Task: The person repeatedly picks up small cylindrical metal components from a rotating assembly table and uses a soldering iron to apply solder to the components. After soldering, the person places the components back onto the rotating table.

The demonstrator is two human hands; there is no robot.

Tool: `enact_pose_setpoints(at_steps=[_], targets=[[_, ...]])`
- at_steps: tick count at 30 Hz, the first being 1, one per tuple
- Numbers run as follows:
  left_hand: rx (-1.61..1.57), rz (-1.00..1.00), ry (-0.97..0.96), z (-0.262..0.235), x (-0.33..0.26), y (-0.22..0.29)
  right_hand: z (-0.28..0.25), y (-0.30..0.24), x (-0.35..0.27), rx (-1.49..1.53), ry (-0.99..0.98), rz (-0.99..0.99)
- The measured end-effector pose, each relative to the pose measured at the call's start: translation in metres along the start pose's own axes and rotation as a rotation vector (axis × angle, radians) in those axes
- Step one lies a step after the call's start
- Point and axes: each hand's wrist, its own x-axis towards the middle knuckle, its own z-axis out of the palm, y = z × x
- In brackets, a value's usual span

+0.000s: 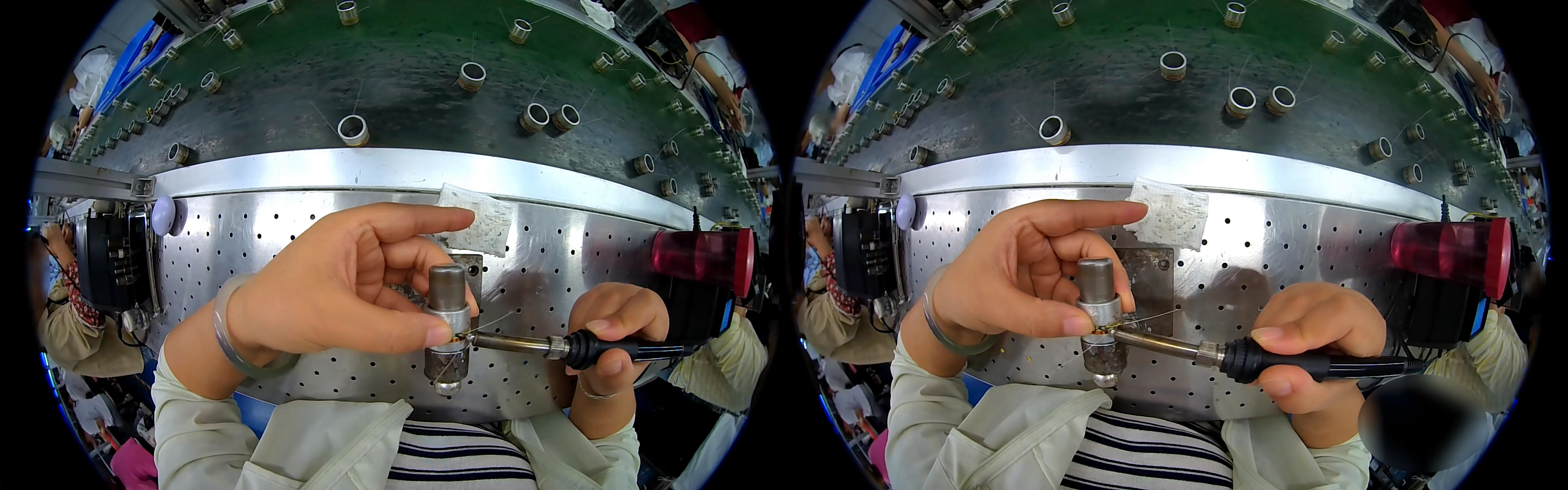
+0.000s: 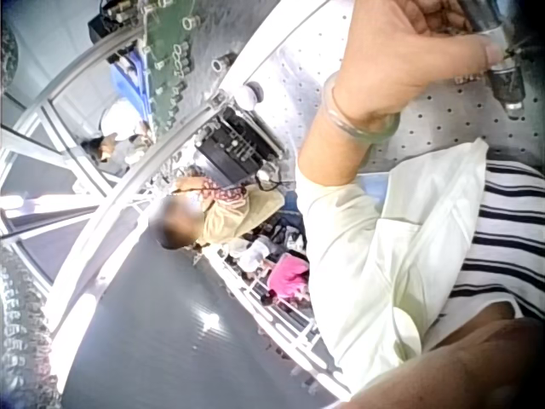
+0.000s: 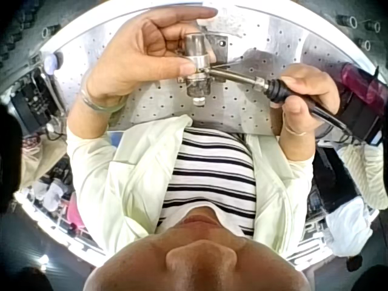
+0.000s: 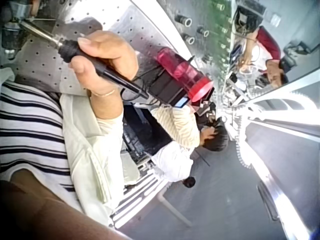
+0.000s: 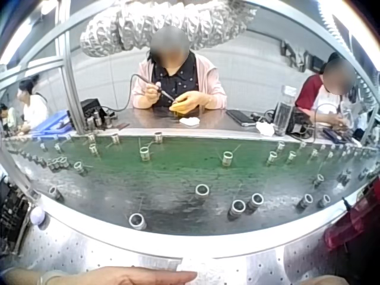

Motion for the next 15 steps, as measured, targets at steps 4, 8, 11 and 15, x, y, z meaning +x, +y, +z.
enact_pose_setpoints(at_steps=[4,8,11,15], targets=[[0.012,-0.004,0.008,0.0017,0.0006,0.0,-0.0021,-0.0001,0.0005,0.005,-0.019,0.001],[0.021,0.007,0.009,0.0026,0.0023,-0.0007,-0.0038,-0.0021,-0.0011,-0.037,-0.011,0.007],[-0.001,0.02,-0.006,0.0041,0.0051,-0.0026,-0.0069,-0.0017,-0.0015,-0.053,0.035,-0.032],[-0.034,-0.025,-0.047,0.0003,0.0079,-0.0003,-0.0032,-0.0044,0.0014,-0.004,0.185,0.008]])
